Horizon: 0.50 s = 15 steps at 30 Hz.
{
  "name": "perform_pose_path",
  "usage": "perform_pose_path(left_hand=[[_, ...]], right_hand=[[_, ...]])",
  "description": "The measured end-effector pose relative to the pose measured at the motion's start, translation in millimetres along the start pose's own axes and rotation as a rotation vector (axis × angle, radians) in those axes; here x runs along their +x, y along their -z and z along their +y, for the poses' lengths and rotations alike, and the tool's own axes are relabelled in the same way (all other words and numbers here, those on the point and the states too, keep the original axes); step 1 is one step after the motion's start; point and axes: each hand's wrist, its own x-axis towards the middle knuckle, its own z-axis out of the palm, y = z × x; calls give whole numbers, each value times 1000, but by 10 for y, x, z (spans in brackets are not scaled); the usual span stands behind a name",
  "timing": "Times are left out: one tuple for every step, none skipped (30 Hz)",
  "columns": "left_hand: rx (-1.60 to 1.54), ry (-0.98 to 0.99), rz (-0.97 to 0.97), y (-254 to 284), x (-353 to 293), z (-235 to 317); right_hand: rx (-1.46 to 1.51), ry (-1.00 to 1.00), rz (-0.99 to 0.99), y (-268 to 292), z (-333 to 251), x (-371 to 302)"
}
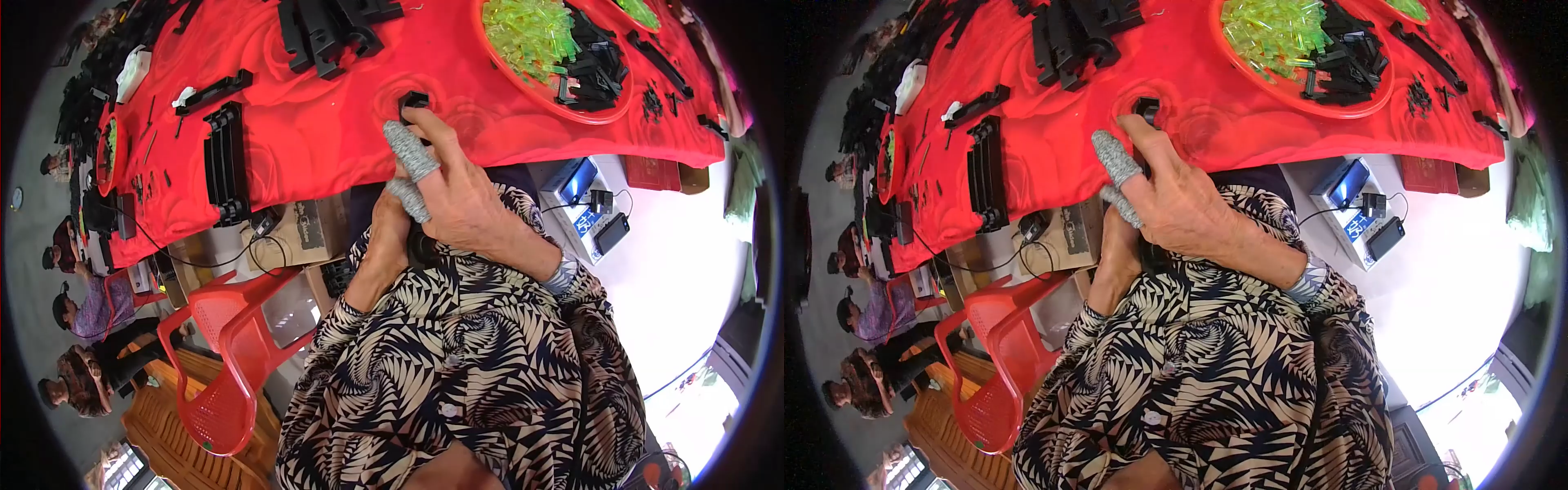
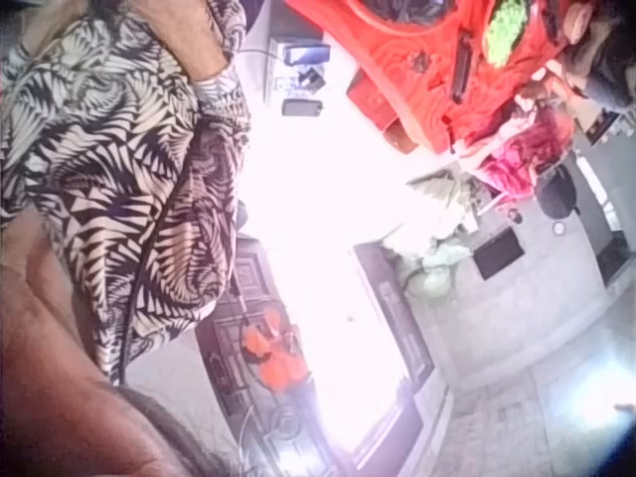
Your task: The person assembles plastic and rubber components by hand, fitting rubber seals and plastic pins into black plastic parts at a workbench.
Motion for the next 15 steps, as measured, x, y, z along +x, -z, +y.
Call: perform_pose_path(left_hand=[[28,65,10,34,-7,-6],[24,66,10,65,20,-50],[9,7,-5,96,55,-98],[-6,-50,-21,112,73,-129],[-9,-51,-19,118,66,-151],[37,-48,26,92,26,-128],[84,-45,71,65,-8,-101],[82,-43,73,38,-30,-71],[53,-51,56,6,-49,-38],[25,-58,39,-9,-55,-23],[25,-57,39,-3,-49,-22],[77,-42,54,9,-36,-25],[129,-26,69,21,-25,-33],[130,-24,71,37,-12,-56],[128,-79,53,57,5,-88]], right_hand=[[-84,37,-21,-36,6,-21],[-84,38,-24,-61,24,-37],[-104,53,-47,-90,50,-44],[-125,68,-69,-107,62,-46],[-124,70,-73,-113,57,-41],[-129,84,-94,-116,43,-21],[-134,98,-116,-121,34,-10],[-133,99,-119,-134,43,-18],[-115,105,-145,-147,61,-34],[-96,110,-171,-156,72,-45],[-96,109,-172,-161,69,-46],[-97,93,-145,-169,68,-45],[-98,76,-117,-174,67,-45],[-96,75,-118,-172,67,-41],[-65,38,-126,-166,66,-31]])
